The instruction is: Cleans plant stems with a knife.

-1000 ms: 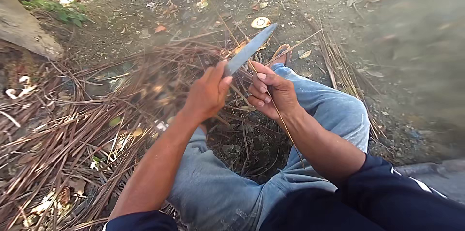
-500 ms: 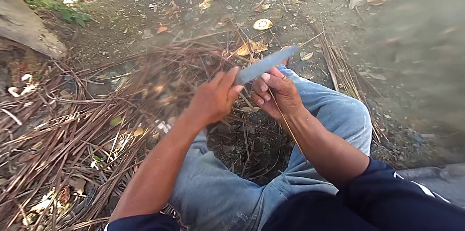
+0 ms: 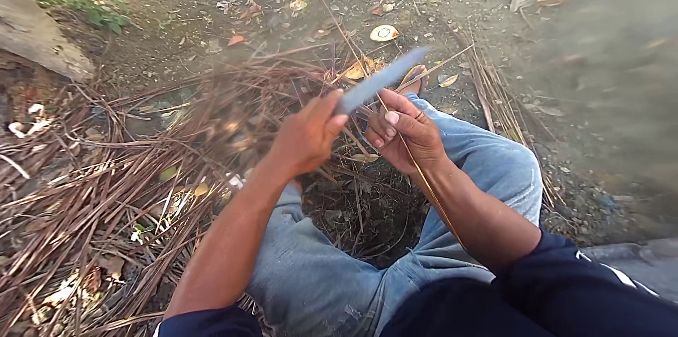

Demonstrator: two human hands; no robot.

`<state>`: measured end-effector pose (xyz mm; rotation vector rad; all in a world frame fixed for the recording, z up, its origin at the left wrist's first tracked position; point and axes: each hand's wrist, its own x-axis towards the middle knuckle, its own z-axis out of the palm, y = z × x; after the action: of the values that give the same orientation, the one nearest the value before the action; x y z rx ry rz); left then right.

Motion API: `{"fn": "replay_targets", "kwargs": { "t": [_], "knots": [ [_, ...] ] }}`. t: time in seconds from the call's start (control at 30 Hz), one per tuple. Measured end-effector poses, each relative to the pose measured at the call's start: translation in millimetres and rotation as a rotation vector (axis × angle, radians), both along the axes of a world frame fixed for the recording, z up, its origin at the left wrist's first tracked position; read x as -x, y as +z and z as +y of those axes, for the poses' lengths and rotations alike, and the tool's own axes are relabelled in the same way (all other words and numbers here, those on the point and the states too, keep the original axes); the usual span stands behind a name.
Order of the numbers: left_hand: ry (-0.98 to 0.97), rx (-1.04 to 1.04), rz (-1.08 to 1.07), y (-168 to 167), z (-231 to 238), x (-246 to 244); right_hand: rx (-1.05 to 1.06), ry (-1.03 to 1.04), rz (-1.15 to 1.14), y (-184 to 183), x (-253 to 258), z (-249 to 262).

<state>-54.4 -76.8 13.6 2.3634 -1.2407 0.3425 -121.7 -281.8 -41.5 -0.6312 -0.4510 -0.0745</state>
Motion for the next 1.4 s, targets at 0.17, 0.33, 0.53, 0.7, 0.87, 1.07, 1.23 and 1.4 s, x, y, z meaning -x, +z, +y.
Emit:
{"fn": "replay_targets", "kwargs": {
  "t": [0.17,0.33,0.53,0.7,0.87,1.07,1.23,1.4],
  "knots": [
    [0.005,0.050,0.013,2.8,2.0,0.4,-0.006,0.072,-0.033,-2.9,2.5,-2.7],
    [0.020,0.114,0.040,3.6,4.7,-6.8,-0.111,0.204,-0.005,-9.8,6.7,-2.0],
    [0.024,0.186,0.122,1.8,11.4,-13.6,-0.095,0.234,-0.031,-17.7,11.0,-8.3],
    [-0.036,0.182,0.126,3.1,7.9,-10.8,-0.114,0.294,-0.026,-22.0,16.7,-10.9],
    [0.112,0.312,0.445,0.7,22.0,-29.3,-0.095,0.318,-0.003,-31.6,25.5,-15.2],
    [-0.047,0.530,0.870,8.7,15.1,-22.2,0.069,0.247,-0.004,-52.0,34.7,-17.9],
    [-0.179,0.755,1.158,16.6,17.4,-20.9,0.388,0.058,-0.044,-69.1,47.7,-20.5],
    [-0.264,0.815,1.264,13.4,20.9,-24.3,0.371,0.165,0.051,-67.8,50.4,-25.4]
  ]
}}
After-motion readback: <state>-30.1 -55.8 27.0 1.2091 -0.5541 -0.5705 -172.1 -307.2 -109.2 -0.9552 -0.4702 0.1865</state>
